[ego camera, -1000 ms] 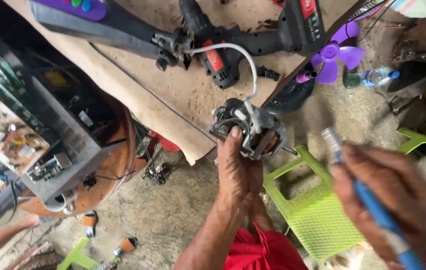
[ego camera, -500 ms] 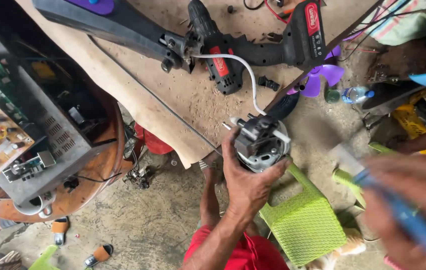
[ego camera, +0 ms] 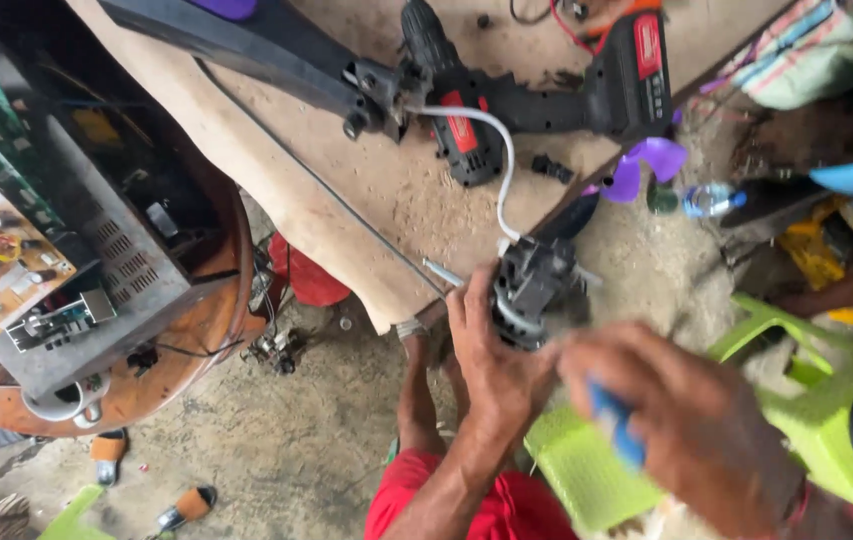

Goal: Disassembling a fan motor unit by removing the outer casing and internal components using a power drill and manual tools.

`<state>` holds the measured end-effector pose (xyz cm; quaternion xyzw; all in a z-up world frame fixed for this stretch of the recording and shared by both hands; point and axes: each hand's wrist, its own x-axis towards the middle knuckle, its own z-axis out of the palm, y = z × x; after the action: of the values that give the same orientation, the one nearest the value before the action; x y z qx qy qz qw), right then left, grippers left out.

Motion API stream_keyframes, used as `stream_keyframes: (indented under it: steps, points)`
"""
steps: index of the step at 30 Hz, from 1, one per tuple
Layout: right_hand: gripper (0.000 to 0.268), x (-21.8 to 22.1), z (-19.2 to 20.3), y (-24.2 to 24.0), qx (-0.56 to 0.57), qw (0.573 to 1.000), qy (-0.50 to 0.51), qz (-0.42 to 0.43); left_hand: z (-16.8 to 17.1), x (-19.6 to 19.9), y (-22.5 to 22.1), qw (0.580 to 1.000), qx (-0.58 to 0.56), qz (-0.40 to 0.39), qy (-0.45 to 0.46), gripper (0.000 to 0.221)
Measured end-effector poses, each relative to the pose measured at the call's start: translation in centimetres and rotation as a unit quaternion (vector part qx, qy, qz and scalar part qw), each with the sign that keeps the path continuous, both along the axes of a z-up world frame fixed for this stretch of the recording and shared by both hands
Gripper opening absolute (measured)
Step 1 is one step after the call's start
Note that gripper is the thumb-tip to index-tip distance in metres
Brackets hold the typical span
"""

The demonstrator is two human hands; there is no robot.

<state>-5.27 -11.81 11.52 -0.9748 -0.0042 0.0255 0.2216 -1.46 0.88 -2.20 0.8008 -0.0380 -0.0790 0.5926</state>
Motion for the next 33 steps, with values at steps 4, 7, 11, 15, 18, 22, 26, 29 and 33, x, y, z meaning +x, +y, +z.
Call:
stream_keyframes:
  steps: [4,7,11,15,18,22,26,29,33]
  points:
    - [0.014,-0.7,0.8,-3.6,0.072,0.979,-0.072,-0.178,0.0,1.0,0.8,0.998,0.004,0.011,0.064,0.086]
    - [0.019,0.4,-1.1,-5.1,0.189,0.961,0.061,-0.195,-0.2,0.6,1.2,0.999,-0.028,-0.009,0.046,0.084]
    - [0.016,0.5,-2.1,-4.8,0.103,0.993,-0.022,-0.058,-0.2,0.8,2.1,0.998,-0.055,-0.037,0.000,0.084]
    - [0.018,0.7,0.1,-4.6,0.142,0.984,-0.070,-0.086,-1.5,0.6,2.1,0.987,-0.082,-0.083,-0.111,0.081]
    - [0.006,0.0,-0.2,-6.1,-0.044,0.994,-0.090,-0.051,-1.9,0.5,2.0,0.996,-0.063,-0.040,-0.054,0.085]
    - [0.023,-4.1,-4.7,-4.9,0.194,0.954,-0.072,-0.219,0.0,-0.4,2.1,0.980,-0.187,0.010,0.061,0.092]
    - [0.034,-5.1,-9.0,0.7,0.255,0.931,-0.119,-0.230,1.1,-0.9,-0.1,0.823,-0.520,0.080,0.215,0.111]
    - [0.031,-3.9,-10.3,2.8,0.179,0.934,-0.221,-0.217,2.2,-2.1,-0.1,0.701,-0.582,0.095,0.402,0.075]
    - [0.042,-0.3,-10.9,-0.9,0.124,0.910,-0.326,-0.223,4.4,0.8,0.4,0.819,-0.353,0.055,0.449,0.103]
